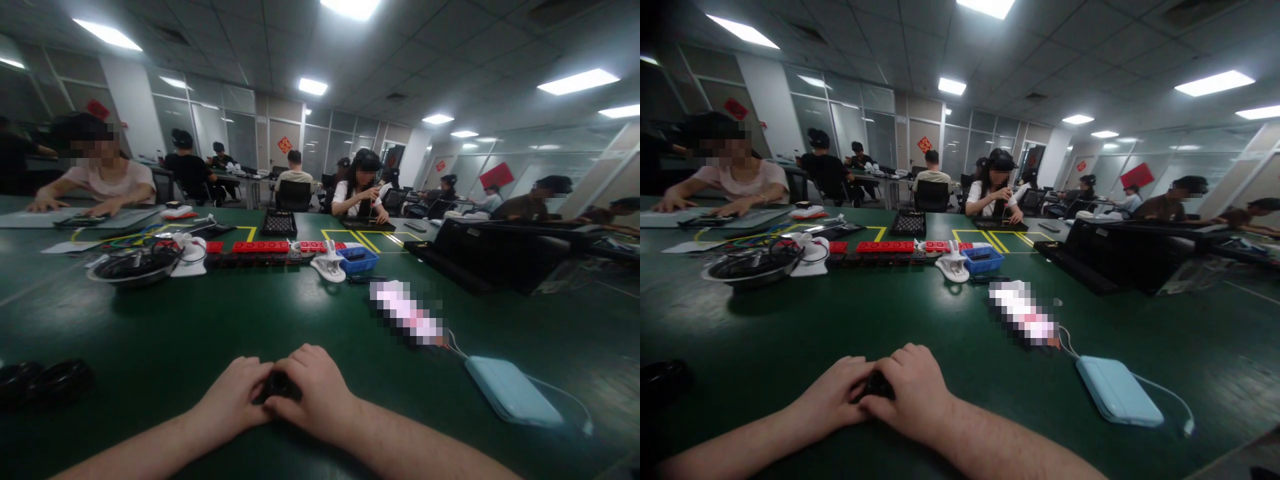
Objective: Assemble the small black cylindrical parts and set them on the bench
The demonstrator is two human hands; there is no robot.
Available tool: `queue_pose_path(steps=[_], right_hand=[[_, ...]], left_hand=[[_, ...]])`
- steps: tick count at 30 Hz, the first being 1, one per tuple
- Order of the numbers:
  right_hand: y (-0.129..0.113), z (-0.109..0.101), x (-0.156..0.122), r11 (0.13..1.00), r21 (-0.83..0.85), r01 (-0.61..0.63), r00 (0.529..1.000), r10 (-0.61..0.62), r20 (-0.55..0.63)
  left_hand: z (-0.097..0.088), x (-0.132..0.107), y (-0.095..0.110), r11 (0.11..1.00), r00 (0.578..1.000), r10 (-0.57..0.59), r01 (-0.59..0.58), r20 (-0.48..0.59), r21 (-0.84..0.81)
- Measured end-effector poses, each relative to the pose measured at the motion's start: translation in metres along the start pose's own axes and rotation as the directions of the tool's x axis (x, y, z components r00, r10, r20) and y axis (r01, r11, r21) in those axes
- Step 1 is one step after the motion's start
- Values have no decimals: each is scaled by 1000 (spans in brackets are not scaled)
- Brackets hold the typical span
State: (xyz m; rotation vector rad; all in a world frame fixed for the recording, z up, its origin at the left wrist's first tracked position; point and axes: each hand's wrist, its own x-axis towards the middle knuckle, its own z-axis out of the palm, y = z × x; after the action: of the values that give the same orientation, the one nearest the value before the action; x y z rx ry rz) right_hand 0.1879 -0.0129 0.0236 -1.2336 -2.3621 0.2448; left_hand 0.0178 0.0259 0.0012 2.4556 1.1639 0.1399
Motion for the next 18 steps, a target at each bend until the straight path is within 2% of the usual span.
queue_pose_path(steps=[4,6,9,13,15,18], right_hand=[[-3,-5,-1,988,102,112,994,-111,-18],[-5,-7,-3,987,134,87,996,-82,-45],[-5,-6,-3,994,106,-21,995,31,-92],[-4,-3,0,995,-9,-101,995,101,18],[-3,-2,2,995,-48,-86,993,90,75],[-1,-2,3,998,-55,-40,997,44,68]], left_hand=[[-4,-1,3,999,999,-51,51,3,12],[-3,-1,3,1000,1000,-22,22,-2,1],[0,-1,-1,1000,1000,18,-19,-14,-16],[1,0,-2,1000,1000,23,-23,-10,-11],[-2,-2,1,1000,1000,8,-8,-7,-12],[-6,-4,5,998,1000,3,-5,-23,-61]])
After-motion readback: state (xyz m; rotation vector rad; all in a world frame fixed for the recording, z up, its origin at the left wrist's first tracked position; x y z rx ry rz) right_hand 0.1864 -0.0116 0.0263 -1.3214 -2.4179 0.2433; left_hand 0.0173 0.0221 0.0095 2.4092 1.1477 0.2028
